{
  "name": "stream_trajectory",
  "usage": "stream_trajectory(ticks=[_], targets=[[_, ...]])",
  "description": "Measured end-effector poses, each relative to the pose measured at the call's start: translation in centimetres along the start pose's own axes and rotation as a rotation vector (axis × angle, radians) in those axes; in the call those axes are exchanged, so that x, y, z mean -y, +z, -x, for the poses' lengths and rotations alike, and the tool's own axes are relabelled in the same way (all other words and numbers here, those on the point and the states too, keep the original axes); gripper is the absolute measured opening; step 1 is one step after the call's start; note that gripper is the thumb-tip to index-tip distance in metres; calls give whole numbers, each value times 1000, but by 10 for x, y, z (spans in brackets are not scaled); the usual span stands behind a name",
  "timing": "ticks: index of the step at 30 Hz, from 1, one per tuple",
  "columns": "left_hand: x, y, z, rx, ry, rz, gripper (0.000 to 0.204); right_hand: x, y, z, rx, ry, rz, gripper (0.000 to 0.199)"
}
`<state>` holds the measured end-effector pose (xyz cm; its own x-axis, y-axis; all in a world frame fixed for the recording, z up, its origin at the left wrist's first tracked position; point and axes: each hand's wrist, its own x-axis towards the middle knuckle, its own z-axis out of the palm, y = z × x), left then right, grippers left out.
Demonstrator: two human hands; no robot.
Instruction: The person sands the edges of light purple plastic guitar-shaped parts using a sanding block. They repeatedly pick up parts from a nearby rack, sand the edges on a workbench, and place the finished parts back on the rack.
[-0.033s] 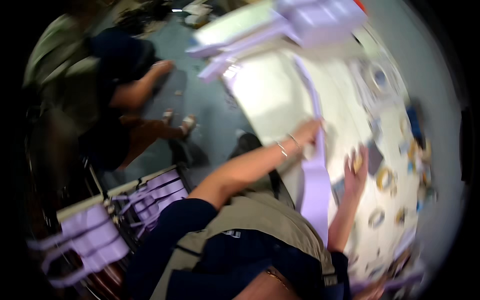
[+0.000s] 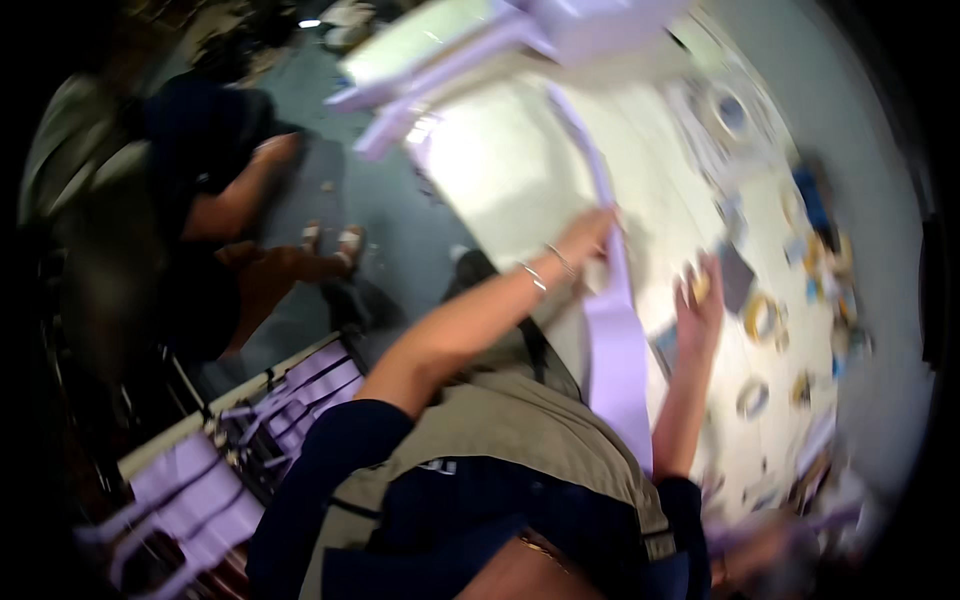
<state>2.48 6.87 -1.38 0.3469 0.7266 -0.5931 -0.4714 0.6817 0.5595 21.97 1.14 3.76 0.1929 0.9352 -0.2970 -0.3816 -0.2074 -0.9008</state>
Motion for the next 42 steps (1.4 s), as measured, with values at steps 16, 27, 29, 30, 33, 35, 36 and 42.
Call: stream_trajectory(ticks=[16,27,29,30,33,35,36,42], targets=[[25,-11,54,276,115,-186,68,12,47,3,143,-1,286,17],[32,-12,53,278,176,-175,63,27,89,-57,695,-301,932,16],[33,-13,51,288,197,-227,59,29,94,-64,780,-336,968,15],[33,-13,51,294,208,-254,57,28,94,-67,797,-375,986,14],[38,-15,49,282,249,-261,54,23,95,-70,788,-448,992,10],[42,-21,44,294,253,-270,52,25,89,-70,838,-477,1044,11],[44,-21,43,292,252,-266,51,26,86,-70,864,-492,1069,12],[46,-19,42,266,236,-173,54,22,89,-76,835,-536,1065,11]])
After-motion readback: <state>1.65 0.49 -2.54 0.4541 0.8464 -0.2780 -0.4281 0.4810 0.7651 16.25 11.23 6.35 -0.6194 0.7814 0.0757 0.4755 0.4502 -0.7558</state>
